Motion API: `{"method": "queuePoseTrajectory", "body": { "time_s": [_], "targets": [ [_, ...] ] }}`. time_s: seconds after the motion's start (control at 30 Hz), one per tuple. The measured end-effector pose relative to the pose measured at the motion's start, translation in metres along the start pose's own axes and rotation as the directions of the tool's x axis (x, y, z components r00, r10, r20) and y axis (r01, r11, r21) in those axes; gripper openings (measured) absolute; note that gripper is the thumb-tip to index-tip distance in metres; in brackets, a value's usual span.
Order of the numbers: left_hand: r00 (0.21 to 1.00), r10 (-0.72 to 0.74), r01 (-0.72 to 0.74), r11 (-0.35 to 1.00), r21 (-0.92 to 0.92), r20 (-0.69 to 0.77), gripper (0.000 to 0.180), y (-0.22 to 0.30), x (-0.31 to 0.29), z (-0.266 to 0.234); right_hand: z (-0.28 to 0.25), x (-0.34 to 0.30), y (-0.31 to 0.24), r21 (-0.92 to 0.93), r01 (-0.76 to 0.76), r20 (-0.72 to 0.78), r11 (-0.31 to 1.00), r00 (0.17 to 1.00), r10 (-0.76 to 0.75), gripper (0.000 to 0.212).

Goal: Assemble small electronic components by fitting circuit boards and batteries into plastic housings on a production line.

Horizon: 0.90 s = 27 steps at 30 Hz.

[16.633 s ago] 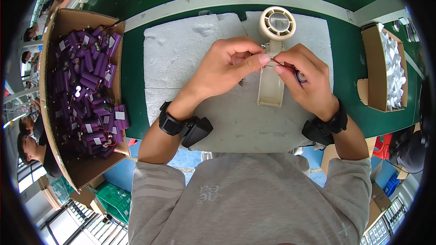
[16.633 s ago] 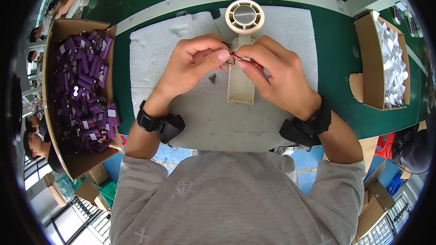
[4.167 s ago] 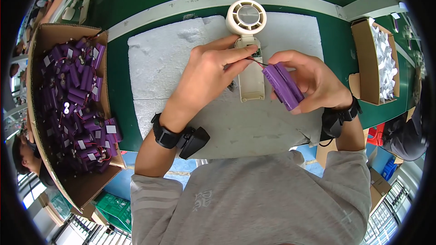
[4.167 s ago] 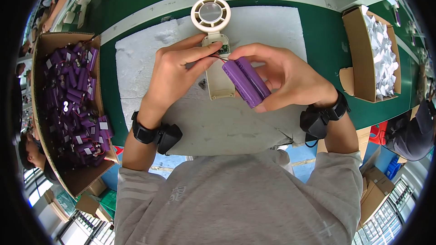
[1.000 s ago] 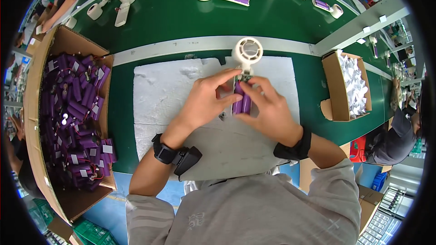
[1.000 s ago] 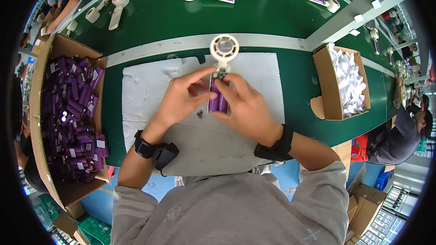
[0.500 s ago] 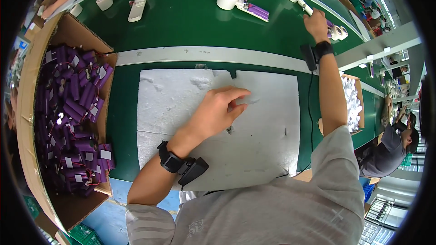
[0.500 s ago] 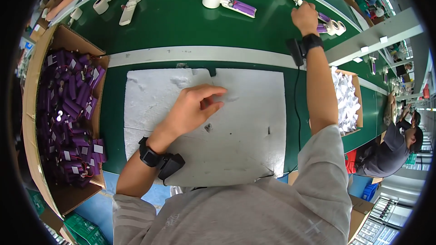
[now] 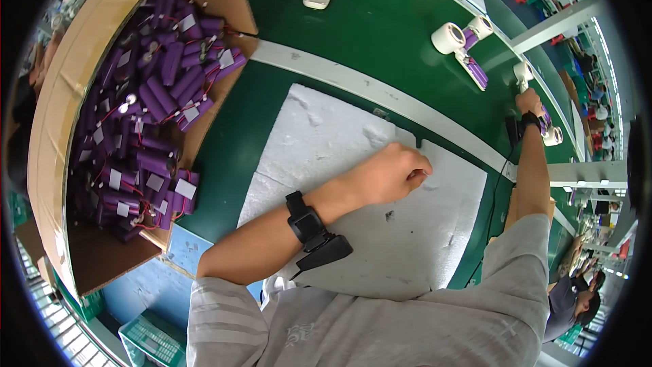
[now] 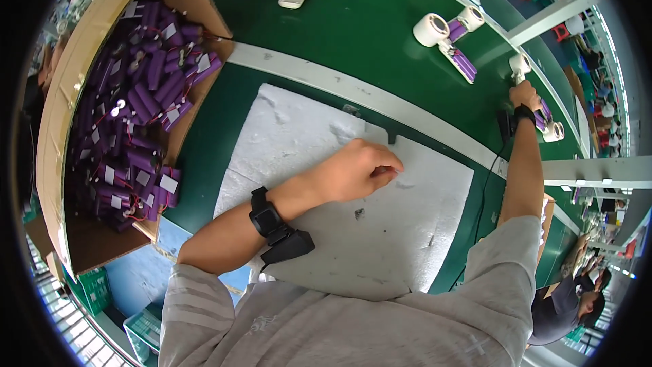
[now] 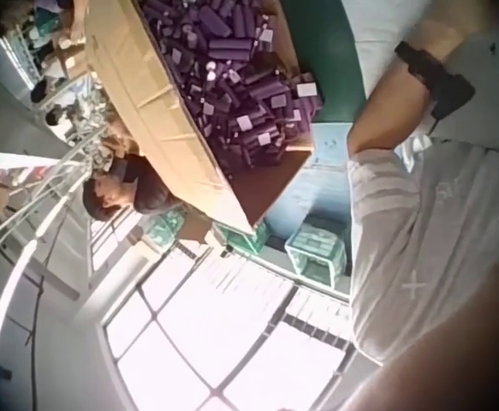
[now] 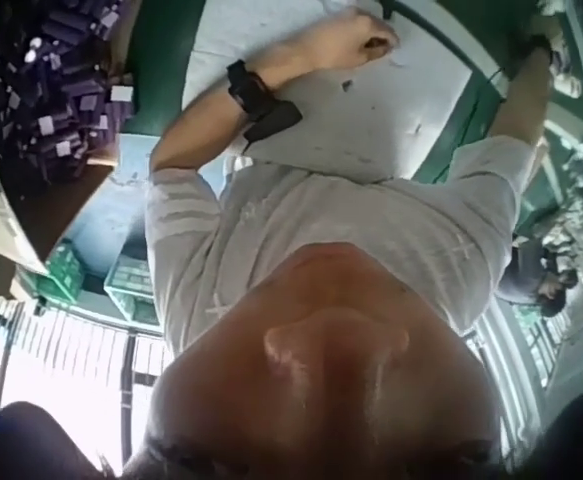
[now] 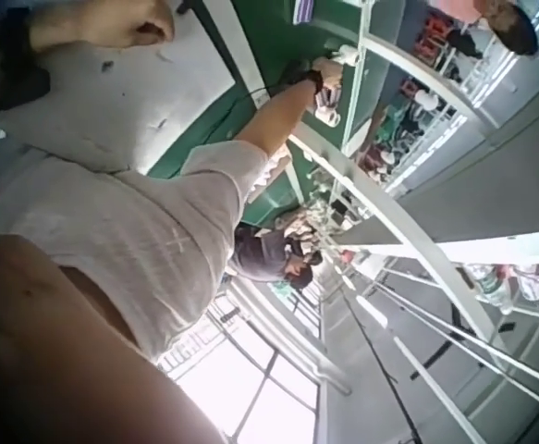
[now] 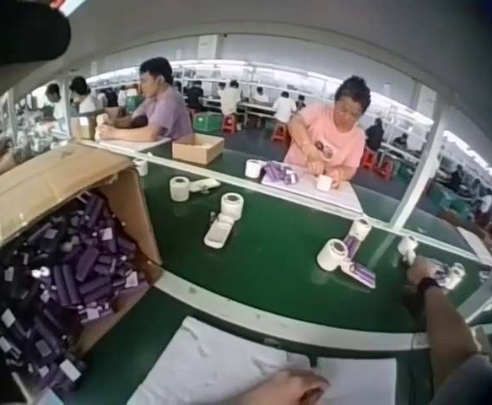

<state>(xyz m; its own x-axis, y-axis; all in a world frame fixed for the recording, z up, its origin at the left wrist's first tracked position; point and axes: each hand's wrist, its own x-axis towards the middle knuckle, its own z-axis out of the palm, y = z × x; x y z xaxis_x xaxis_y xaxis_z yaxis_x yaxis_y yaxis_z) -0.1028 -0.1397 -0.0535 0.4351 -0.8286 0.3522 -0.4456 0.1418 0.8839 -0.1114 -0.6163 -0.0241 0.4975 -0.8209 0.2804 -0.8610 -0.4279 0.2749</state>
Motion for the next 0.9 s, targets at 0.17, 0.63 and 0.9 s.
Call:
{"method": "queuePoseTrajectory", "body": {
  "time_s": [0.17,0.63,0.9],
  "targets": [
    [1.000,0.003,-0.003,0.999,-0.035,0.000,0.012,0.002,0.006,0.002,-0.064,-0.039,0.010,0.074,0.181,-0.077,0.981,0.981,-0.176,0.033],
    [0.970,-0.136,0.149,0.987,0.052,-0.204,0.011,0.013,0.004,-0.010,-0.143,-0.313,0.074,0.403,0.655,-0.152,0.639,0.736,-0.659,0.013],
    [0.963,-0.073,0.097,0.992,0.080,-0.260,0.014,0.006,0.005,-0.005,-0.186,-0.301,0.070,0.534,0.554,0.056,0.638,0.730,-0.681,0.030]
  ]
}}
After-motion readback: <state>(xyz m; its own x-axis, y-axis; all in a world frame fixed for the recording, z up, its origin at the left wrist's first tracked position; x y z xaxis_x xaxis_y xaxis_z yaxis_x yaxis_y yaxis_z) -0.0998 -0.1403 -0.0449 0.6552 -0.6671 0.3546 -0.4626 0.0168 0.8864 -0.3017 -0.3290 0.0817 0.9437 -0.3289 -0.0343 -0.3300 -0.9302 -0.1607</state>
